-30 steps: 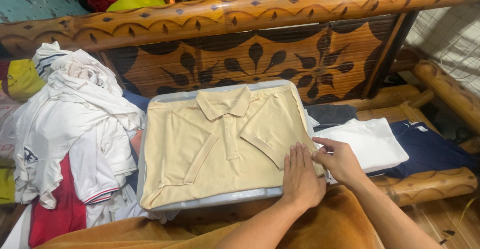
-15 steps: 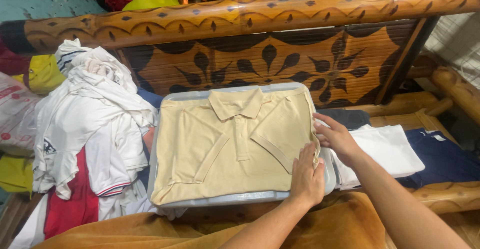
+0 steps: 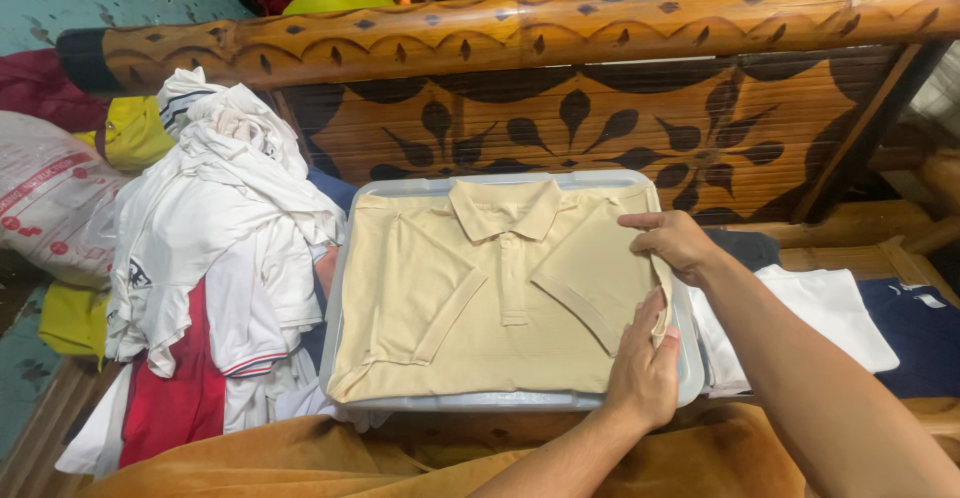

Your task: The person folds a tan polo shirt and a white t-shirt by hand on a plastic storage container lid.

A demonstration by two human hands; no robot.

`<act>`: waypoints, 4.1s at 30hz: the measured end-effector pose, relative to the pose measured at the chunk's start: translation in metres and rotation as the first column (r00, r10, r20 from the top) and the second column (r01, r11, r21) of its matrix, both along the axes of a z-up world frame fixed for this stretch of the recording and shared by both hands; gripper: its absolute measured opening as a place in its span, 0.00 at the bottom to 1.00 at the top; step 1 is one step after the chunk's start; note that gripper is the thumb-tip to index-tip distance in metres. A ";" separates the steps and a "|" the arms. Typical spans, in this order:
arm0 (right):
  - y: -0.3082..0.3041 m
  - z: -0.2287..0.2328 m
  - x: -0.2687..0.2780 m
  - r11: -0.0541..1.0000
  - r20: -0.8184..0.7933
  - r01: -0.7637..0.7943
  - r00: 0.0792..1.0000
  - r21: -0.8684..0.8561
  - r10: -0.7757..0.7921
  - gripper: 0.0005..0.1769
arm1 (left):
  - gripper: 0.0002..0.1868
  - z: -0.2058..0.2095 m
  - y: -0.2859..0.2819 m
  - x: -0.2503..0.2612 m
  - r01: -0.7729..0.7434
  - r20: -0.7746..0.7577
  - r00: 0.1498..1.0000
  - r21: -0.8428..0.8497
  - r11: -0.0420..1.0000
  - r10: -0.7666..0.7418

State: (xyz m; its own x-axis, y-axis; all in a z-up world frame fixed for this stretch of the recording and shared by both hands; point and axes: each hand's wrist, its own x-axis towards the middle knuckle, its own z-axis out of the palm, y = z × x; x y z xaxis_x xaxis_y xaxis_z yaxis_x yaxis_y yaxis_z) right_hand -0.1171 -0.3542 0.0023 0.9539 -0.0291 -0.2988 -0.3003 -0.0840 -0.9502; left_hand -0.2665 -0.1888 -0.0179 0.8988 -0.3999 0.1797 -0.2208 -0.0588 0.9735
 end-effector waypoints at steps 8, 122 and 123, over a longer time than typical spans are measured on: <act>-0.031 0.026 -0.019 0.995 -0.002 0.103 0.995 -0.014 -0.103 0.33 | 0.34 0.041 -0.009 -0.018 0.098 -0.018 0.994 -0.259 0.961 -0.107; 0.185 -0.018 0.053 0.166 0.050 -0.048 0.841 -0.985 0.538 0.54 | 0.57 -0.029 0.166 0.044 -0.184 0.294 0.944 0.845 0.502 -0.150; 0.185 -0.020 0.056 0.169 0.049 -0.051 0.843 -0.984 0.536 0.54 | 0.57 -0.032 0.164 0.041 -0.180 0.291 0.945 0.847 0.500 -0.152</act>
State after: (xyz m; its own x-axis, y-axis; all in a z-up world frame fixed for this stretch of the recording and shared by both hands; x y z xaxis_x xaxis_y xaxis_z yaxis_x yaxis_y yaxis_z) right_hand -0.0608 -0.1696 -0.0176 0.9654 0.2596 0.0244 0.2607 -0.9609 -0.0929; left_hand -0.2255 -0.0246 -0.0496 0.8718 -0.4899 0.0026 -0.4650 -0.8259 0.3190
